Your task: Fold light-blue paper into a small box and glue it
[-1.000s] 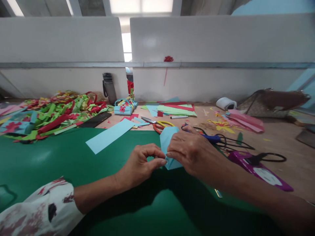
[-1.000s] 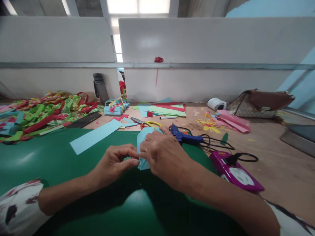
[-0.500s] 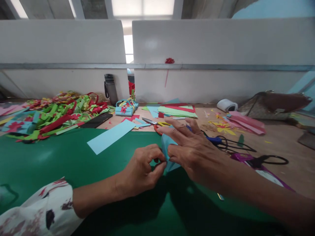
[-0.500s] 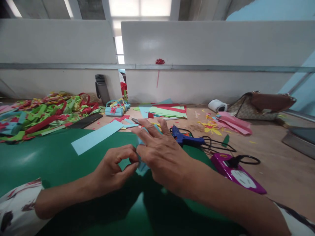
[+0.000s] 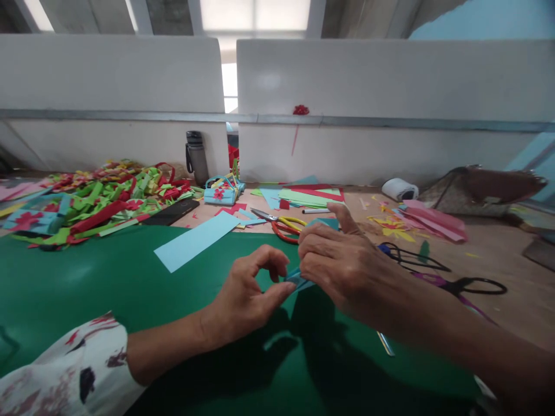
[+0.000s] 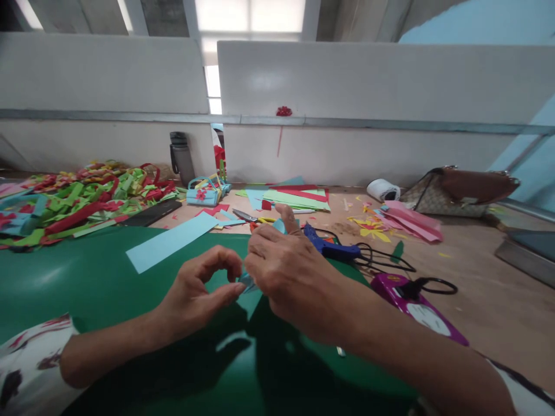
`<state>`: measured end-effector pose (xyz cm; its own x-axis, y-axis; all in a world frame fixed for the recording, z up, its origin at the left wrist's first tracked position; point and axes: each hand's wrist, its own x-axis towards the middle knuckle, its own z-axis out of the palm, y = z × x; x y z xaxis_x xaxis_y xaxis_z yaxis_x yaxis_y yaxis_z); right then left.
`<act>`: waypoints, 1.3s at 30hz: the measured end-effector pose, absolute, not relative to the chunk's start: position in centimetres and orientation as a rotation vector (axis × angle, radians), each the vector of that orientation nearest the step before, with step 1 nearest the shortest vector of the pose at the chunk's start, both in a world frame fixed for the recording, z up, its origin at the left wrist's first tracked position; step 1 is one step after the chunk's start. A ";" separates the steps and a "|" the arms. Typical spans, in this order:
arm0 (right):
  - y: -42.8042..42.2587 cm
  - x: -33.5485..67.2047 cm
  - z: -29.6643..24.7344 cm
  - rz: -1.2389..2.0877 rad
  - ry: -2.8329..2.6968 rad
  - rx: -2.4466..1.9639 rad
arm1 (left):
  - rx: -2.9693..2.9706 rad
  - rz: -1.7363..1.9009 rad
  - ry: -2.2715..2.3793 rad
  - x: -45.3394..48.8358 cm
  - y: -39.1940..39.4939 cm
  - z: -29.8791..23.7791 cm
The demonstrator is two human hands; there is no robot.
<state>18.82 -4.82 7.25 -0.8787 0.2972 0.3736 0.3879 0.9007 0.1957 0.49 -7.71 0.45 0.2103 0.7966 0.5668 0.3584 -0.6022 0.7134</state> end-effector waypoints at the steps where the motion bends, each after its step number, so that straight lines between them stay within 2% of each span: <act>1: -4.8 18.9 7.1 -0.374 -2.713 -0.510 | 1.993 1.352 1.078 0.5 -7.7 0.5; 21: -5.1 18.0 5.9 -0.198 -2.742 -0.673 | 2.111 1.435 1.069 1.1 -7.4 0.0; 39: -5.2 18.0 5.3 -0.290 -2.729 -0.657 | 2.253 1.428 1.030 1.3 -7.2 -0.4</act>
<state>18.04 -5.21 5.31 -0.8436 0.4065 0.3508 0.4713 0.8737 0.1209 1.32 -7.24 -0.36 0.2566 0.6955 0.6711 0.4177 -0.7060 0.5720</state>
